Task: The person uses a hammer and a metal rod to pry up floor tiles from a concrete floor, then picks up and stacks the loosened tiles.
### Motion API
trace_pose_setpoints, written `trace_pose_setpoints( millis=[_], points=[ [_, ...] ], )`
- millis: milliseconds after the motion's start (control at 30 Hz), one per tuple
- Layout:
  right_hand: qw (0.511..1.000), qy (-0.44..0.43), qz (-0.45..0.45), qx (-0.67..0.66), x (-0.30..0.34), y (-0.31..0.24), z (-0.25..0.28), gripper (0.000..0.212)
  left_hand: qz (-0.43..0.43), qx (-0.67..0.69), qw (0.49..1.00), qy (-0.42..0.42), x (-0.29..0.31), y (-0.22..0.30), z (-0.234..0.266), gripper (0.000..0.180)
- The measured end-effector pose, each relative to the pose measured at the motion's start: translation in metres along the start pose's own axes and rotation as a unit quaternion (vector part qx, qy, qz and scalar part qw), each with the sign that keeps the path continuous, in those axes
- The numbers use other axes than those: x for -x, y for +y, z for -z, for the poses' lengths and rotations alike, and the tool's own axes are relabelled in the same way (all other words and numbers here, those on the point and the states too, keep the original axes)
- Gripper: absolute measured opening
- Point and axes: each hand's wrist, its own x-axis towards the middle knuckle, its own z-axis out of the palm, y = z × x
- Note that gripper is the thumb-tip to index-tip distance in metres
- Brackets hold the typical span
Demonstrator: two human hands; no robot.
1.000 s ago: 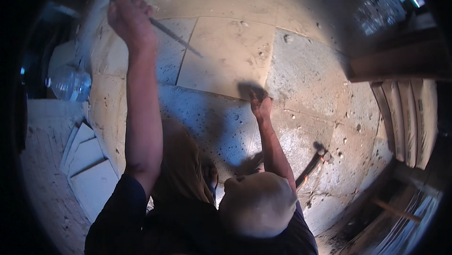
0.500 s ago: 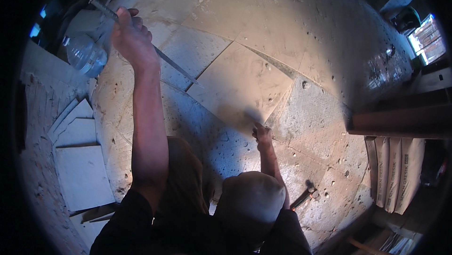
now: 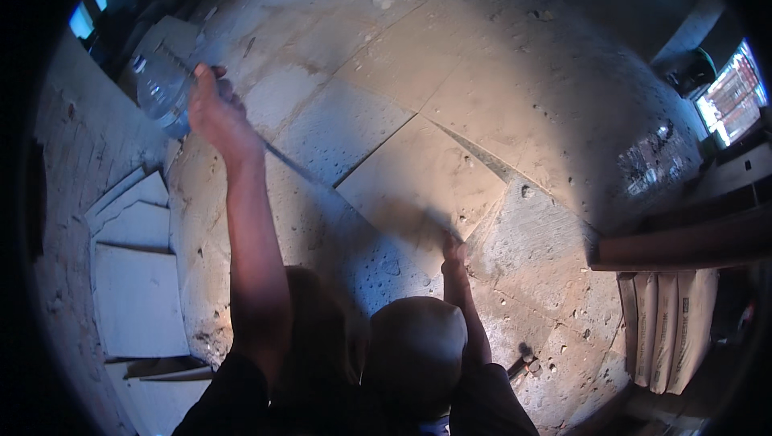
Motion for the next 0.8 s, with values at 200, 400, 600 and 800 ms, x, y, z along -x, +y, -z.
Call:
trace_pose_setpoints(
  millis=[200,400,600,800],
  points=[
    [0.937,0.181,-0.165,0.250,-0.056,0.073,0.069,0.070,0.060,-0.041,0.996,0.048,0.003,0.003,-0.003,0.037],
    [0.923,0.216,-0.277,0.160,-0.047,0.045,0.056,0.077,0.060,-0.071,0.994,0.048,0.010,-0.006,-0.007,0.038],
    [0.950,0.198,-0.203,0.129,-0.037,-0.018,-0.010,0.066,0.070,-0.079,0.994,0.007,-0.008,-0.004,0.005,0.038],
    [0.896,0.252,-0.310,0.193,-0.015,0.005,0.005,0.090,0.130,-0.105,0.986,-0.020,0.020,-0.008,-0.019,0.035]
  ],
)
